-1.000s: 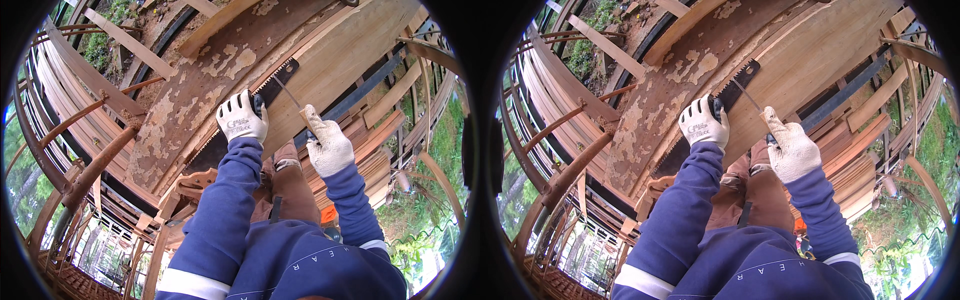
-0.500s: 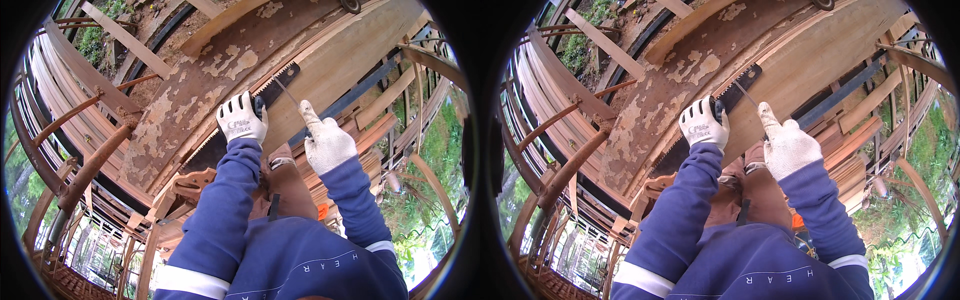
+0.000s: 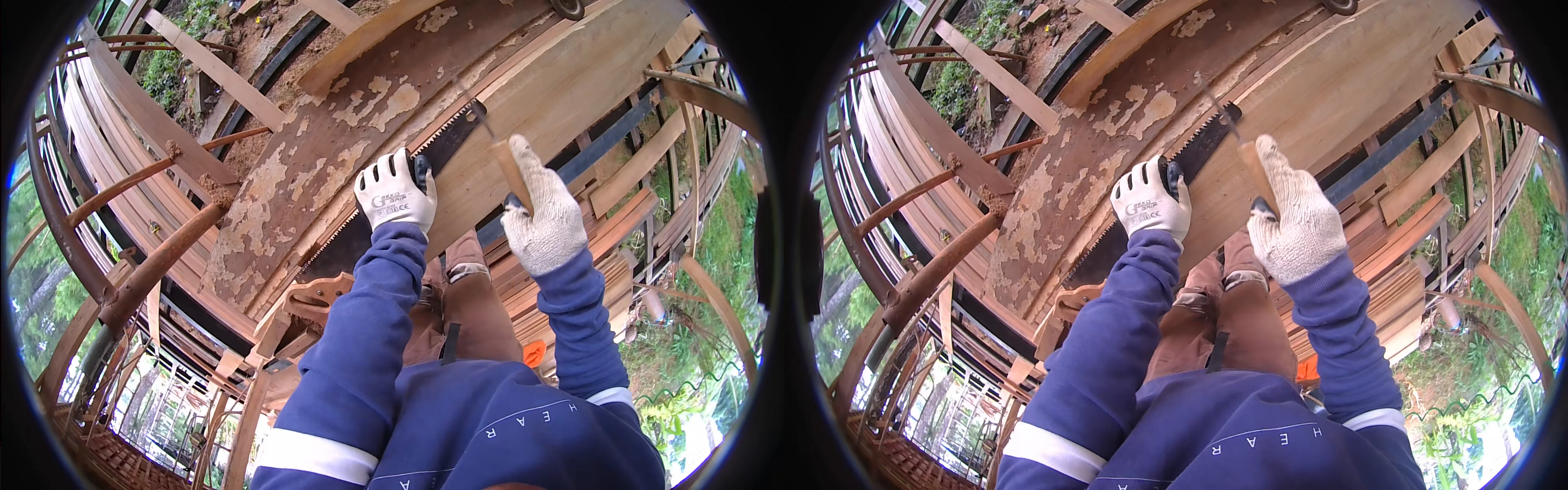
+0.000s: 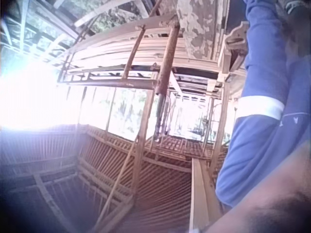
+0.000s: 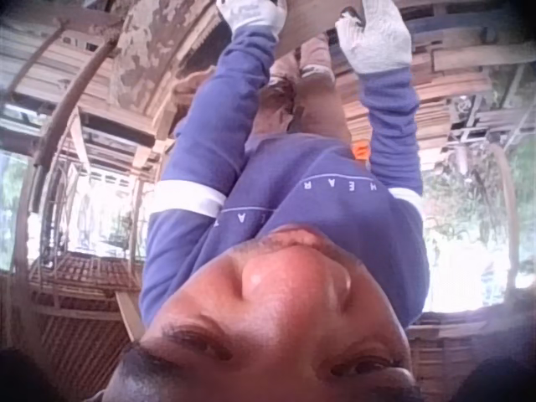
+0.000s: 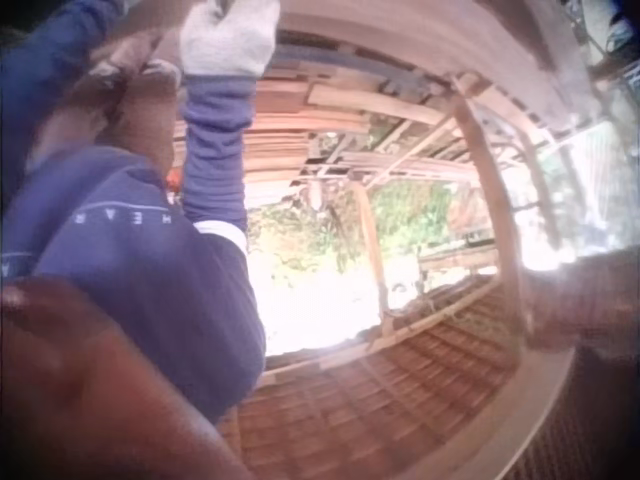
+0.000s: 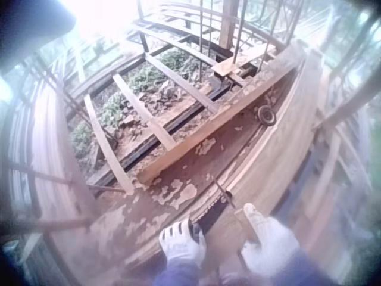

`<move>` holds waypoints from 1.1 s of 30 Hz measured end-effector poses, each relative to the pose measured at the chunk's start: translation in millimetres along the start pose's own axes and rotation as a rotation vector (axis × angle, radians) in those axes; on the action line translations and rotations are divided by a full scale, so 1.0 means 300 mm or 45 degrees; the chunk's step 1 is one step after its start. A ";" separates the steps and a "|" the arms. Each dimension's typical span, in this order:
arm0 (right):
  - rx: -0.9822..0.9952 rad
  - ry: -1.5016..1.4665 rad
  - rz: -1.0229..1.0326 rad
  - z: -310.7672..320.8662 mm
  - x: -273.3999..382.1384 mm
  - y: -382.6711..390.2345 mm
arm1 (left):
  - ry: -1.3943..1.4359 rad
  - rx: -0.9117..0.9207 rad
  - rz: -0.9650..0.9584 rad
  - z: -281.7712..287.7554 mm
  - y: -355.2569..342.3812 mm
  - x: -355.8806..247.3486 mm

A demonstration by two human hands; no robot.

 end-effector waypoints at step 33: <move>0.191 0.066 -0.111 -0.113 -0.014 0.037 | 0.021 0.018 -0.004 -0.021 0.011 0.006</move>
Point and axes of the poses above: each hand's wrist, its own y-axis away from the middle knuckle, its own z-axis out of the back of the hand, x = y × z, the point moved 9 cm from there along -y, towards the middle knuckle, and after that the axes turned 11 degrees about -z, right-handed, at the moved point
